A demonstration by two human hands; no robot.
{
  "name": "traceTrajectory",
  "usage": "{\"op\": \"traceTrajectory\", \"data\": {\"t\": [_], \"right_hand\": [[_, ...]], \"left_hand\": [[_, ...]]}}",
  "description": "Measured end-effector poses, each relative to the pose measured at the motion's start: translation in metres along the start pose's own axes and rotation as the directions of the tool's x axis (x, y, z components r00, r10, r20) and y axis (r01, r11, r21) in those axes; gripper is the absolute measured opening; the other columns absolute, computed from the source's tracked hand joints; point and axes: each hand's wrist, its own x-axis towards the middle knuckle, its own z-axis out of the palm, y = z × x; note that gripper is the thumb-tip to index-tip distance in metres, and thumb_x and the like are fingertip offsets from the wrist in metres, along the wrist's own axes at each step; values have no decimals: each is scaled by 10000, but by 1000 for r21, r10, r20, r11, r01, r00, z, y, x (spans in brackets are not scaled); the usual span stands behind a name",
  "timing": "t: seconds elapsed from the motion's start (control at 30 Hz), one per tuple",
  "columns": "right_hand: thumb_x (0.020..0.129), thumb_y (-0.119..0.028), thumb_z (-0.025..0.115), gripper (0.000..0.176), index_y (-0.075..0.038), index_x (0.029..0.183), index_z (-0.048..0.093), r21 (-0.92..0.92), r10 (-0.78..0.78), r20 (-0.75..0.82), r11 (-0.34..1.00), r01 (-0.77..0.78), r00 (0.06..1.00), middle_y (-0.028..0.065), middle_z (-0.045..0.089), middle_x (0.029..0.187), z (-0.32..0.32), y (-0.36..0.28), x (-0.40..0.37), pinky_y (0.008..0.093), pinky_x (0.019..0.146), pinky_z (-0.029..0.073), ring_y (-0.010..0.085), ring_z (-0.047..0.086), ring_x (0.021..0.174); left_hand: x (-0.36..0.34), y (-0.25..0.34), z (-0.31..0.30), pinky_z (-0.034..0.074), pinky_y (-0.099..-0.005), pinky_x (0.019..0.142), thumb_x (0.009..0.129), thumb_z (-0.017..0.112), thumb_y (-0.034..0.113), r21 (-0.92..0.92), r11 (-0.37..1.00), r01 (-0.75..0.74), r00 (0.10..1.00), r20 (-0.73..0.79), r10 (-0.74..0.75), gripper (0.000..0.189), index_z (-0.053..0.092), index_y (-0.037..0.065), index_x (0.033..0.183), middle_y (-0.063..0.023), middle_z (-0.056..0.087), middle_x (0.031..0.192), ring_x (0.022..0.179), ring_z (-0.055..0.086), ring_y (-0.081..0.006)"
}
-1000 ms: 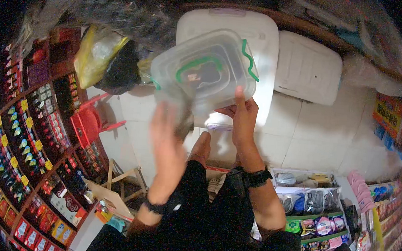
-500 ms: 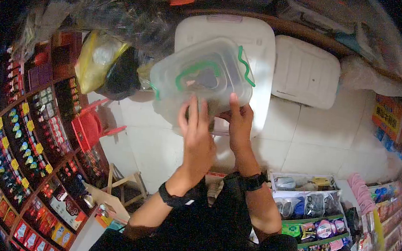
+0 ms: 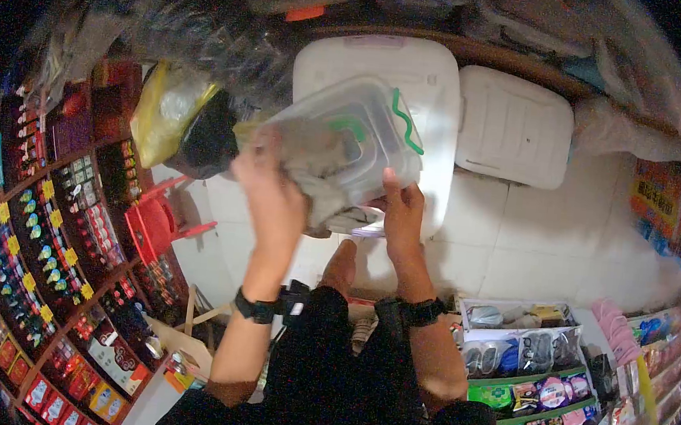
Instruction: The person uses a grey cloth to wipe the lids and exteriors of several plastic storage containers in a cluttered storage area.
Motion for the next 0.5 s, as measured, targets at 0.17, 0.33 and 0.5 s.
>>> {"op": "traceTrajectory", "data": {"t": [0.17, 0.33, 0.5], "right_hand": [[1025, -406, 629, 521, 57, 1264, 604, -3, -46, 11, 999, 46, 999, 125, 696, 1069, -1, 5, 3, 324, 724, 599, 191, 709, 892], [1019, -424, 638, 542, 56, 1268, 606, 23, -30, -29, 999, 30, 999, 122, 688, 1093, 3, 3, 4, 323, 725, 601, 187, 706, 882], [1017, -439, 638, 562, 64, 1265, 606, -23, -33, -14, 999, 32, 999, 135, 690, 1126, 4, 0, 2, 335, 745, 609, 205, 712, 935]], "left_hand": [[13, 2, 4, 378, -505, 1126, 848, 552, -33, -223, 969, -105, 994, -32, 100, 580, 555, 33, 1423, -208, 532, 1440, 1293, 478, -442], [13, 29, 31, 433, -495, 1067, 818, 615, -2, -85, 941, -327, 939, 80, 333, 582, 599, 75, 1395, -158, 548, 1429, 1224, 509, -432], [3, 4, 12, 470, -485, 1015, 810, 650, 1, 2, 918, -397, 896, 219, 387, 590, 608, 81, 1392, -143, 559, 1404, 1171, 526, -410]]}}
